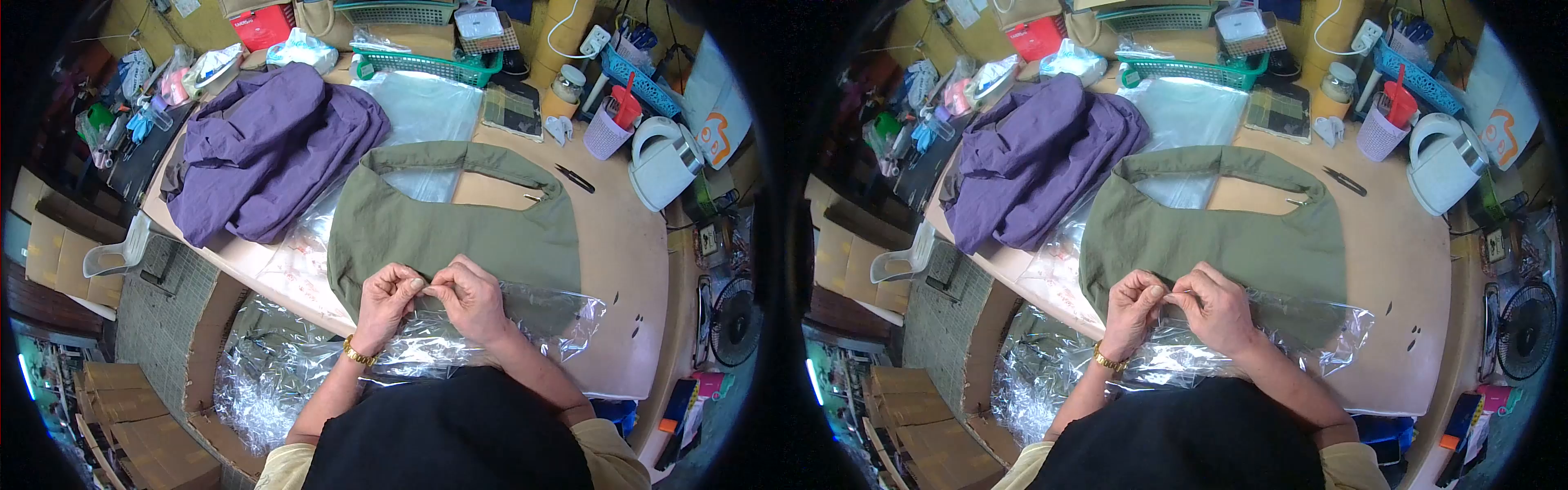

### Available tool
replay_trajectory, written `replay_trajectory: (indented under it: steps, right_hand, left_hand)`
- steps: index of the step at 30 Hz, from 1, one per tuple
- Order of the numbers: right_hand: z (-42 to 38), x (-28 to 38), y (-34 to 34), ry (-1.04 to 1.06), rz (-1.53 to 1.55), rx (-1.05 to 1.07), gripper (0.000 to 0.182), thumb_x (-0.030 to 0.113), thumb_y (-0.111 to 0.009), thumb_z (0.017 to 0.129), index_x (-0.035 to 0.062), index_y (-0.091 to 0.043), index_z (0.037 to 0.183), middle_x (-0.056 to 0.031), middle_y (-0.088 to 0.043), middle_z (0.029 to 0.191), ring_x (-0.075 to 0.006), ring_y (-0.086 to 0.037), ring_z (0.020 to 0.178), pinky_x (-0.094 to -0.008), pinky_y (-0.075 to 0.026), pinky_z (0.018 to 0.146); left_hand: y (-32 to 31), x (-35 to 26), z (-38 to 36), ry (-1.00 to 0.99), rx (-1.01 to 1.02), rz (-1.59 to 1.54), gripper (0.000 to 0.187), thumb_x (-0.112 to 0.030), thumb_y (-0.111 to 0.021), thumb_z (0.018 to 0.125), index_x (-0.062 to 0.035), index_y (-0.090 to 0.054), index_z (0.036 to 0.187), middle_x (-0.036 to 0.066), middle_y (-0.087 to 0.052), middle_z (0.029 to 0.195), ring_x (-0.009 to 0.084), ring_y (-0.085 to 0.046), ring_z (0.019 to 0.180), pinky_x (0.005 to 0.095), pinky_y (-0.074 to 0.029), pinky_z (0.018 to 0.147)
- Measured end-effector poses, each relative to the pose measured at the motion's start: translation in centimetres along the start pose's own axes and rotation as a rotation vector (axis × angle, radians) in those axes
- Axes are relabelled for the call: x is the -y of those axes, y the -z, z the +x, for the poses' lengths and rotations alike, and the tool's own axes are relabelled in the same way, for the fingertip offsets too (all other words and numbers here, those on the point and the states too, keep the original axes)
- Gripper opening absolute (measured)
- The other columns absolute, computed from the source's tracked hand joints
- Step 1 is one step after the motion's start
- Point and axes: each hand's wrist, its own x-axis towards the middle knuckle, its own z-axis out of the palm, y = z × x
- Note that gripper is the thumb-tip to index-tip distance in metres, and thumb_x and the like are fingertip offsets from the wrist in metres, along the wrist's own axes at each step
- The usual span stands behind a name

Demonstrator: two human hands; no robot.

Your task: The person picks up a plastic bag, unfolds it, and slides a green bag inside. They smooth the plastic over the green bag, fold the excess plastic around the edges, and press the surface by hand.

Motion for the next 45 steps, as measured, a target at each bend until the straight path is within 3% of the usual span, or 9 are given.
replay_trajectory:
  steps: [6, 8, 21, 24, 26, 30, 32, 36, 45]
  right_hand:
    - [0.1, -0.2, 0.1, 0.079, 0.028, -0.072, 0.01, 0.002, -0.071, 0.085, 0.0012, -0.062, 0.082, -0.0088, -0.057, 0.069, -0.0175, -0.054, 0.059, -0.0315, -0.042, 0.053]
    - [-0.1, 0.0, 0.2, -0.033, -0.011, -0.034, 0.011, 0.009, -0.068, 0.09, 0.0037, -0.06, 0.085, -0.0115, -0.062, 0.071, -0.0287, -0.063, 0.061, -0.037, -0.047, 0.054]
    - [-0.4, -0.3, 0.0, -0.005, -0.013, -0.15, 0.013, 0.011, -0.064, 0.095, 0.0036, -0.058, 0.086, -0.011, -0.06, 0.065, -0.0293, -0.061, 0.057, -0.0367, -0.046, 0.054]
    - [0.1, -0.2, 0.5, 0.012, -0.016, -0.143, 0.015, 0.013, -0.067, 0.093, 0.0035, -0.058, 0.087, -0.0104, -0.06, 0.065, -0.0271, -0.062, 0.056, -0.0358, -0.045, 0.053]
    - [0.5, 0.8, 1.5, -0.275, -0.017, 0.145, 0.013, 0.008, -0.073, 0.087, 0.0037, -0.06, 0.085, -0.0055, -0.051, 0.061, -0.0155, -0.049, 0.052, -0.0303, -0.04, 0.051]
    - [0.1, 0.2, 0.7, -0.242, 0.002, 0.146, 0.016, 0.006, -0.077, 0.083, 0.003, -0.061, 0.084, -0.0051, -0.051, 0.064, -0.0129, -0.048, 0.054, -0.0296, -0.038, 0.051]
    - [0.2, 0.2, 0.5, -0.064, -0.002, 0.034, 0.016, 0.01, -0.074, 0.085, 0.0035, -0.06, 0.086, -0.0108, -0.058, 0.075, -0.0257, -0.061, 0.06, -0.037, -0.047, 0.055]
    - [0.3, -0.2, 0.5, -0.061, -0.018, 0.014, 0.014, 0.006, -0.072, 0.082, 0.0028, -0.059, 0.084, -0.0106, -0.059, 0.079, -0.0286, -0.061, 0.064, -0.0393, -0.048, 0.058]
    - [-0.2, -0.8, 0.1, -0.012, -0.029, 0.003, 0.014, 0.01, -0.071, 0.084, 0.0041, -0.058, 0.082, -0.0105, -0.06, 0.076, -0.0319, -0.062, 0.068, -0.0414, -0.048, 0.06]
  left_hand:
    - [-0.6, -0.1, 0.3, -0.06, -0.061, -0.027, 0.009, -0.009, -0.07, 0.093, -0.0041, -0.064, 0.089, -0.005, -0.057, 0.074, 0.0017, -0.044, 0.056, 0.0177, -0.033, 0.05]
    - [-0.2, 0.0, 0.3, -0.037, -0.047, -0.048, 0.01, -0.01, -0.07, 0.093, -0.0041, -0.063, 0.087, -0.005, -0.056, 0.073, 0.0015, -0.043, 0.056, 0.0179, -0.032, 0.049]
    - [-0.9, -1.0, 0.0, 0.09, -0.062, 0.017, 0.015, -0.01, -0.07, 0.093, -0.0026, -0.062, 0.083, -0.006, -0.053, 0.07, 0.0013, -0.045, 0.062, 0.0193, -0.037, 0.056]
    - [-0.1, 0.4, 0.2, -0.07, -0.031, -0.03, 0.015, -0.01, -0.069, 0.094, -0.0033, -0.062, 0.083, -0.006, -0.053, 0.075, 0.0011, -0.045, 0.064, 0.0193, -0.036, 0.056]
    - [0.3, 0.7, 0.1, -0.067, -0.038, -0.052, 0.015, -0.011, -0.069, 0.094, -0.0038, -0.062, 0.083, -0.006, -0.053, 0.077, 0.001, -0.045, 0.066, 0.0191, -0.035, 0.056]
    - [0.8, 1.3, 0.3, -0.151, 0.009, -0.054, 0.014, -0.01, -0.07, 0.093, -0.0036, -0.063, 0.083, -0.003, -0.055, 0.087, 0.0006, -0.044, 0.067, 0.0182, -0.036, 0.058]
    - [0.0, 0.1, 0.1, -0.127, 0.002, 0.027, 0.013, -0.009, -0.07, 0.092, -0.0028, -0.063, 0.084, -0.001, -0.056, 0.094, 0.0012, -0.046, 0.069, 0.018, -0.038, 0.06]
    - [-0.3, 0.1, 0.3, -0.133, -0.027, 0.16, 0.011, -0.006, -0.072, 0.09, -0.0008, -0.064, 0.085, 0.003, -0.056, 0.107, 0.0035, -0.051, 0.074, 0.0183, -0.043, 0.066]
    - [0.8, 1.2, 0.2, -0.137, 0.031, 0.184, 0.021, -0.012, -0.068, 0.095, -0.0016, -0.059, 0.079, 0.005, -0.058, 0.102, 0.0059, -0.053, 0.077, 0.021, -0.045, 0.07]
